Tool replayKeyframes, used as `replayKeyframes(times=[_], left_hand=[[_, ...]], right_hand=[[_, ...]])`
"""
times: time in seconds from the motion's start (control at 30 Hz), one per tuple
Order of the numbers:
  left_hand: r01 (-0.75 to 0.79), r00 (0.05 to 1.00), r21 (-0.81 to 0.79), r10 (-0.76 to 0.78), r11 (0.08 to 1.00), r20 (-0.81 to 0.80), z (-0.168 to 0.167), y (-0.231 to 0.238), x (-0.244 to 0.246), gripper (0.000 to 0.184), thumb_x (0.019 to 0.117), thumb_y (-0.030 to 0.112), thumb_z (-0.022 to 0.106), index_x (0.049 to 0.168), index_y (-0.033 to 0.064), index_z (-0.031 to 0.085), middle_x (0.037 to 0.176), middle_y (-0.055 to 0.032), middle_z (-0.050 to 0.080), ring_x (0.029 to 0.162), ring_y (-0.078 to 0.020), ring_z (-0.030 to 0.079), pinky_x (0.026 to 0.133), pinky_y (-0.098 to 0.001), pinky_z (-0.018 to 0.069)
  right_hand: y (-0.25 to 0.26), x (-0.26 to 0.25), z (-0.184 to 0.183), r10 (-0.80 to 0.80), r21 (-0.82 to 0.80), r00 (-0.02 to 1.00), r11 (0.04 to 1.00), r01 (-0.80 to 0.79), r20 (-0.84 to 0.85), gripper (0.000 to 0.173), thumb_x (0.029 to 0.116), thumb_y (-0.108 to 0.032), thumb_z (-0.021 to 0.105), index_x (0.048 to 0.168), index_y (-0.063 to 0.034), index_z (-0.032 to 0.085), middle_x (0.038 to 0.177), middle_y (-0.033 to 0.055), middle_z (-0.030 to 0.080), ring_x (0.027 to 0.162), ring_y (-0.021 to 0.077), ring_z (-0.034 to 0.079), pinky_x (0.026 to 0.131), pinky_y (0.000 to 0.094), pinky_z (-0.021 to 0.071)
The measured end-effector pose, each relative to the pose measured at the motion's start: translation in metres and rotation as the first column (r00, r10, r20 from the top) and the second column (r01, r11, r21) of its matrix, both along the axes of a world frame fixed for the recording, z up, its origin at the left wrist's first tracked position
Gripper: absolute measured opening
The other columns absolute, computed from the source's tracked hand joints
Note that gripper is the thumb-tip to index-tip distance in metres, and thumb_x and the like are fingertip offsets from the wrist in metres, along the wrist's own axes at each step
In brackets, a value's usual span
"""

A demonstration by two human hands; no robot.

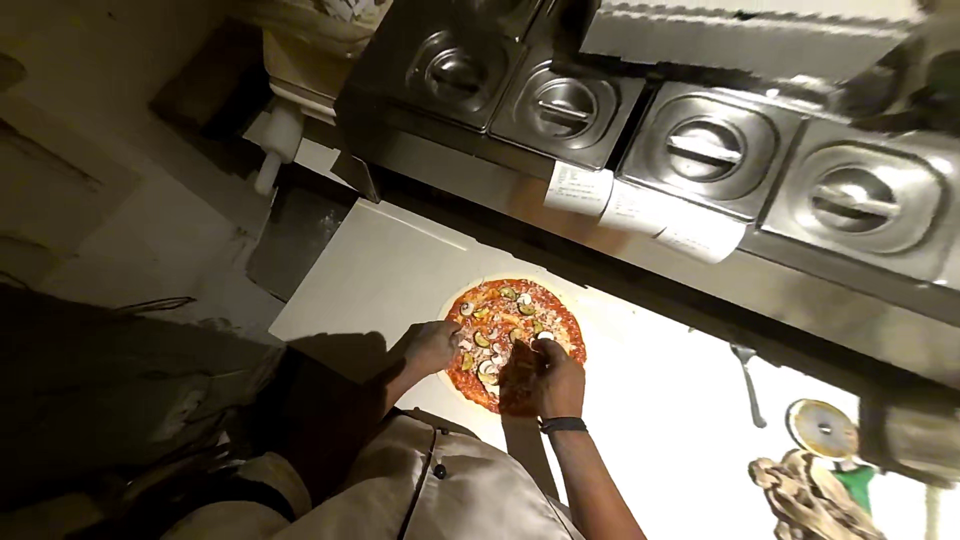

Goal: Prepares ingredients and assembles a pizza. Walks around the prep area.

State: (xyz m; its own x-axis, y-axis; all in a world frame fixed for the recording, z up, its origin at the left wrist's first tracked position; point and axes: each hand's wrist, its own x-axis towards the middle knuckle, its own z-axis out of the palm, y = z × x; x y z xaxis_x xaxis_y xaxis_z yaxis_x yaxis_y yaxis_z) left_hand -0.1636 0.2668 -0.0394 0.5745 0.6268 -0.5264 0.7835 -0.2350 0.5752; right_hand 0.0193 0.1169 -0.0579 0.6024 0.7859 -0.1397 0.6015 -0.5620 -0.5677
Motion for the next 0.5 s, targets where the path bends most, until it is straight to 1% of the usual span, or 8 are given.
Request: replayKeyframes(times=[0.07, 0.13, 0.2, 0.23, 0.27, 0.37, 0.43, 0.5], left_hand=[[0.079, 0.997, 0.148, -0.076, 0.986, -0.031, -0.026, 0.003, 0.0, 0.035, 0.105, 0.031, 0.056, 0.135, 0.0147, 0.064, 0.113, -0.0127, 0.073, 0.097, -0.0288, 0.073, 0.088, -0.0542, 0.0587], [0.055, 0.989, 0.063, -0.046, 0.997, -0.142, -0.014, 0.004, 0.007, 0.038, 0.1045, 0.031, 0.059, 0.14, 0.0177, 0.057, 0.126, -0.0111, 0.067, 0.111, -0.0296, 0.069, 0.098, -0.0546, 0.0543], [-0.032, 0.999, 0.083, 0.032, 0.996, 0.008, -0.028, 0.003, -0.001, 0.028, 0.1038, 0.033, 0.059, 0.123, 0.014, 0.065, 0.104, -0.0082, 0.072, 0.086, -0.023, 0.073, 0.08, -0.0483, 0.0622], [-0.079, 0.993, 0.001, 0.078, 0.997, 0.088, -0.03, 0.002, -0.004, 0.028, 0.105, 0.034, 0.057, 0.12, 0.0124, 0.066, 0.095, -0.006, 0.073, 0.076, -0.018, 0.073, 0.073, -0.0425, 0.0638], [-0.119, 0.977, -0.143, 0.141, 0.983, 0.159, -0.028, -0.001, -0.004, 0.028, 0.1061, 0.033, 0.056, 0.12, 0.0102, 0.066, 0.094, -0.0055, 0.074, 0.074, -0.0154, 0.074, 0.072, -0.0384, 0.0644], [-0.098, 0.9, -0.571, 0.317, 0.815, 0.298, -0.003, -0.025, 0.014, 0.029, 0.1055, 0.007, 0.053, 0.132, -0.0029, 0.054, 0.114, -0.0178, 0.068, 0.094, -0.0242, 0.073, 0.089, -0.0415, 0.0613], [-0.025, 0.922, -0.565, 0.238, 0.825, 0.307, 0.0, -0.042, 0.031, 0.03, 0.1011, 0.005, 0.061, 0.13, -0.0039, 0.056, 0.113, -0.0184, 0.068, 0.094, -0.0246, 0.072, 0.088, -0.0412, 0.061], [0.0, 0.938, -0.484, 0.167, 0.875, 0.303, -0.009, -0.052, 0.045, 0.028, 0.0982, 0.01, 0.068, 0.122, -0.0022, 0.061, 0.104, -0.0164, 0.071, 0.084, -0.0233, 0.073, 0.08, -0.0396, 0.0628]], right_hand=[[-0.01, 0.007, -0.003, -0.005, 0.008, 1.0, 1.0, 0.005, 0.01, 0.022, 0.0964, -0.009, 0.067, 0.118, -0.0061, 0.071, 0.105, 0.0185, 0.074, 0.095, 0.0389, 0.072, 0.084, 0.0632, 0.0571], [-0.027, 0.009, -0.009, 0.03, 0.024, 0.999, 0.999, -0.03, -0.027, 0.02, 0.0938, -0.009, 0.071, 0.113, -0.0061, 0.072, 0.099, 0.0161, 0.074, 0.089, 0.0345, 0.072, 0.081, 0.06, 0.0586], [-0.044, 0.007, -0.019, 0.13, 0.001, 0.986, 0.992, -0.13, -0.105, 0.021, 0.0955, -0.018, 0.073, 0.116, -0.0134, 0.075, 0.099, 0.0072, 0.076, 0.089, 0.024, 0.074, 0.083, 0.0515, 0.0613], [-0.051, 0.004, -0.022, 0.168, -0.024, 0.979, 0.985, -0.172, -0.119, 0.024, 0.0968, -0.023, 0.072, 0.12, -0.0168, 0.075, 0.103, 0.0048, 0.077, 0.092, 0.0217, 0.074, 0.087, 0.0498, 0.061], [-0.057, 0.0, -0.023, 0.185, -0.027, 0.978, 0.982, -0.189, -0.099, 0.025, 0.0982, -0.024, 0.069, 0.121, -0.0173, 0.075, 0.106, 0.0056, 0.077, 0.097, 0.0231, 0.074, 0.091, 0.0511, 0.0596], [-0.061, -0.011, -0.025, 0.147, 0.154, 0.979, 0.98, -0.126, -0.139, 0.026, 0.0992, -0.028, 0.066, 0.119, -0.014, 0.076, 0.106, 0.0048, 0.077, 0.094, 0.0185, 0.074, 0.087, 0.0453, 0.0617], [-0.054, -0.017, -0.023, 0.126, 0.205, 0.93, 0.977, -0.056, -0.345, 0.036, 0.0976, -0.031, 0.07, 0.13, -0.0143, 0.071, 0.113, 0.0008, 0.076, 0.097, 0.0116, 0.074, 0.089, 0.0374, 0.0637], [-0.049, -0.018, -0.022, 0.104, 0.215, 0.909, 0.977, -0.016, -0.405, 0.034, 0.0952, -0.026, 0.074, 0.127, -0.0143, 0.073, 0.11, 0.0001, 0.076, 0.093, 0.0099, 0.074, 0.087, 0.0353, 0.0636]])
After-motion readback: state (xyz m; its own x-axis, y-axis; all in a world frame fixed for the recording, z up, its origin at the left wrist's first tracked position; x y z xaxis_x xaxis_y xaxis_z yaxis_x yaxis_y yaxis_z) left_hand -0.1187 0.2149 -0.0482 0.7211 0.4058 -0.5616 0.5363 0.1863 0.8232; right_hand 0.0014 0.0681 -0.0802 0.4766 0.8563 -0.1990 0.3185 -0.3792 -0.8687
